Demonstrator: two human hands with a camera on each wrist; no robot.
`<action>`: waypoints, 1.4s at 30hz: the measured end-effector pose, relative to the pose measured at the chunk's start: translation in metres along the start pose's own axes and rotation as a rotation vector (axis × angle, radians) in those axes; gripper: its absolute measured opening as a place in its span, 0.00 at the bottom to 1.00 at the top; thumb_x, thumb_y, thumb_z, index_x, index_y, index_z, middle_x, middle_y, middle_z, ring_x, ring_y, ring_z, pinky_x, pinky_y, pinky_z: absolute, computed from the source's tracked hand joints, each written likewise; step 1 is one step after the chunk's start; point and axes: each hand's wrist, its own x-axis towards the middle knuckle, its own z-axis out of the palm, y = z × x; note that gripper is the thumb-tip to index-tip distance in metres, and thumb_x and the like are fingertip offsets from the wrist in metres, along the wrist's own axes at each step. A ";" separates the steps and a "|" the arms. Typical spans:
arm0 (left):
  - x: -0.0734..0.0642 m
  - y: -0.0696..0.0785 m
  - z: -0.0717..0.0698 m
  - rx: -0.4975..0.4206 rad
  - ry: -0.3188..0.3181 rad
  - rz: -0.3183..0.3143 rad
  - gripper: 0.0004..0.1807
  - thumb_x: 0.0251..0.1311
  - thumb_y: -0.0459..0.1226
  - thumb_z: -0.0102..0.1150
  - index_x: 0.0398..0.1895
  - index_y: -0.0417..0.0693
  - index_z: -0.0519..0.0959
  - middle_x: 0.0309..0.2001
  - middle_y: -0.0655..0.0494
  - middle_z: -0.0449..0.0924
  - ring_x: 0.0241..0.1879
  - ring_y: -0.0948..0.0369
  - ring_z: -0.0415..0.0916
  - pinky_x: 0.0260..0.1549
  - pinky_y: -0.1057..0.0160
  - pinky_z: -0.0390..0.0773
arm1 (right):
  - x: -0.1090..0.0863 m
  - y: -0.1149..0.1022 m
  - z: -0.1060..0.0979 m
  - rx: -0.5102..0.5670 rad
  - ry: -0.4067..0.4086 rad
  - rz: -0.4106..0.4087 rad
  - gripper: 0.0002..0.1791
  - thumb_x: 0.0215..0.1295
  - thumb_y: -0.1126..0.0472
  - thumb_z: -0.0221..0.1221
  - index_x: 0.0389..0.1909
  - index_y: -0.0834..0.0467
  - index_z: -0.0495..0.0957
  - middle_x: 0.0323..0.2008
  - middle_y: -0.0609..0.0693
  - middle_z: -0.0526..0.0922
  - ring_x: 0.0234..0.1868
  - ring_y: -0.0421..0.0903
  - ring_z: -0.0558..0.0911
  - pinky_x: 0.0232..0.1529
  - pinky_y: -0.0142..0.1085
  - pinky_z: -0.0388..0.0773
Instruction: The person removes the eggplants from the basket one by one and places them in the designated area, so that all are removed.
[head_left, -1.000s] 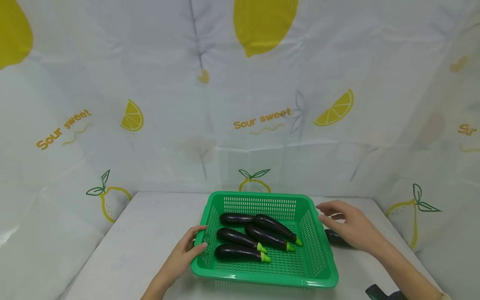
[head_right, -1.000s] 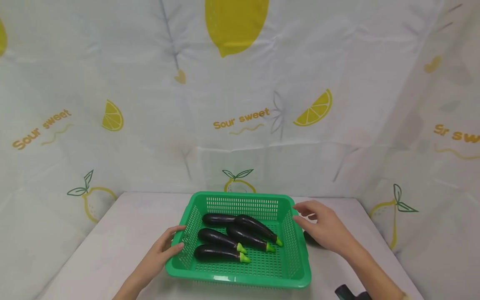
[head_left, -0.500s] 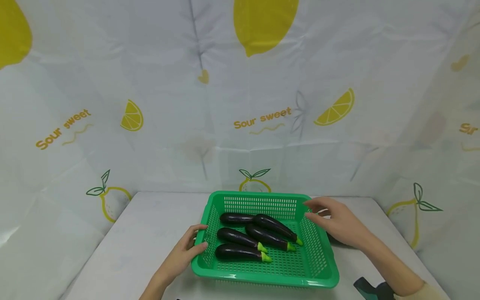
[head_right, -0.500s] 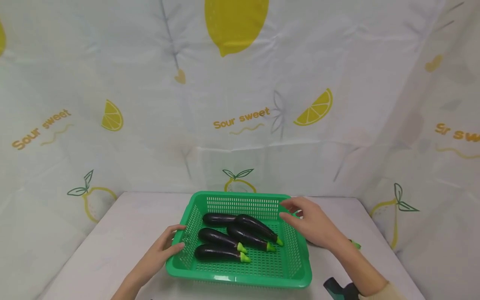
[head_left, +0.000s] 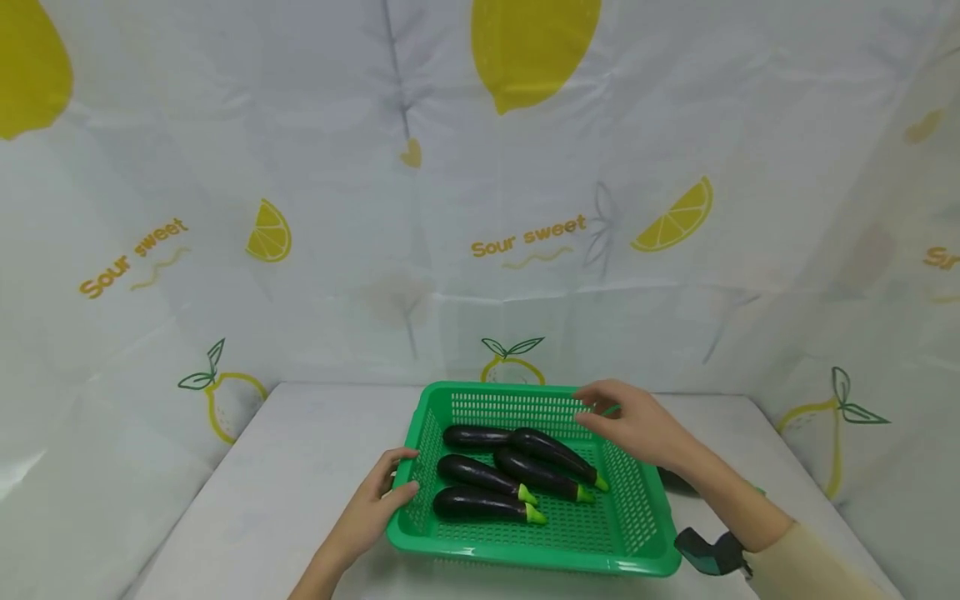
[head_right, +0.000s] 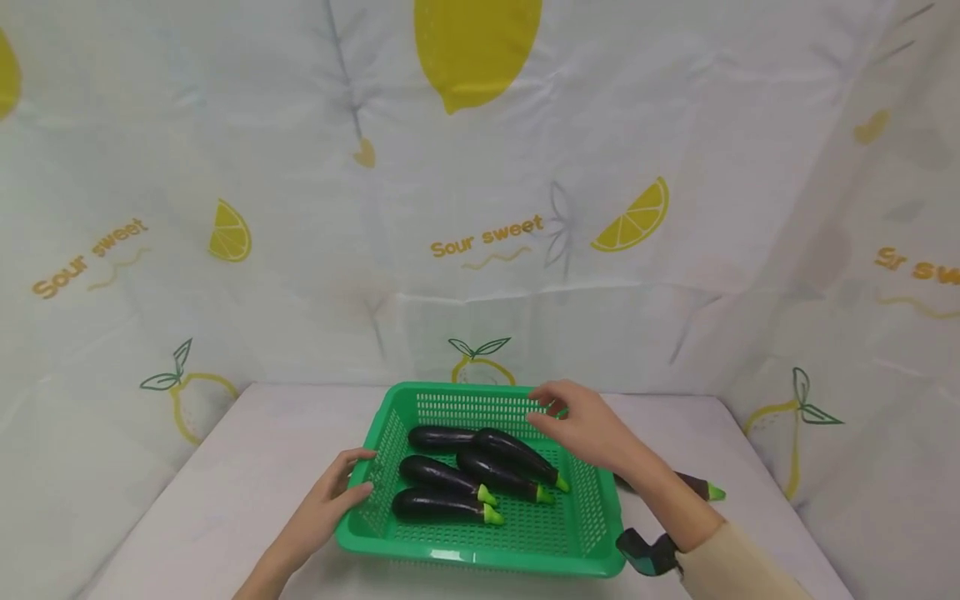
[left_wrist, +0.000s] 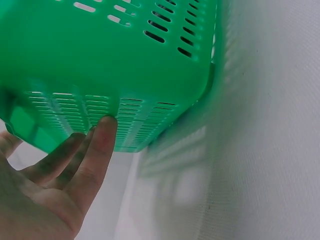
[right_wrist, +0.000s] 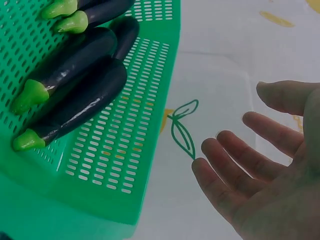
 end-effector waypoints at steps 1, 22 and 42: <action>0.000 0.000 0.000 -0.002 0.003 -0.003 0.24 0.72 0.45 0.59 0.68 0.54 0.70 0.72 0.37 0.62 0.68 0.37 0.66 0.53 0.46 0.80 | 0.003 -0.001 0.001 0.002 -0.006 -0.005 0.21 0.74 0.52 0.60 0.59 0.62 0.79 0.54 0.56 0.82 0.48 0.48 0.82 0.49 0.47 0.79; 0.002 -0.002 -0.001 -0.013 0.000 -0.014 0.24 0.72 0.45 0.59 0.68 0.54 0.69 0.72 0.37 0.63 0.66 0.40 0.69 0.51 0.51 0.82 | 0.045 0.018 0.045 0.102 -0.130 0.044 0.24 0.73 0.51 0.60 0.60 0.64 0.77 0.52 0.57 0.81 0.51 0.54 0.81 0.48 0.50 0.79; 0.003 -0.004 0.000 -0.009 -0.016 0.005 0.25 0.73 0.45 0.59 0.69 0.53 0.69 0.69 0.39 0.66 0.64 0.43 0.72 0.49 0.56 0.82 | 0.055 0.049 0.083 0.114 -0.240 0.187 0.23 0.71 0.51 0.63 0.60 0.60 0.78 0.49 0.54 0.80 0.48 0.52 0.80 0.46 0.51 0.78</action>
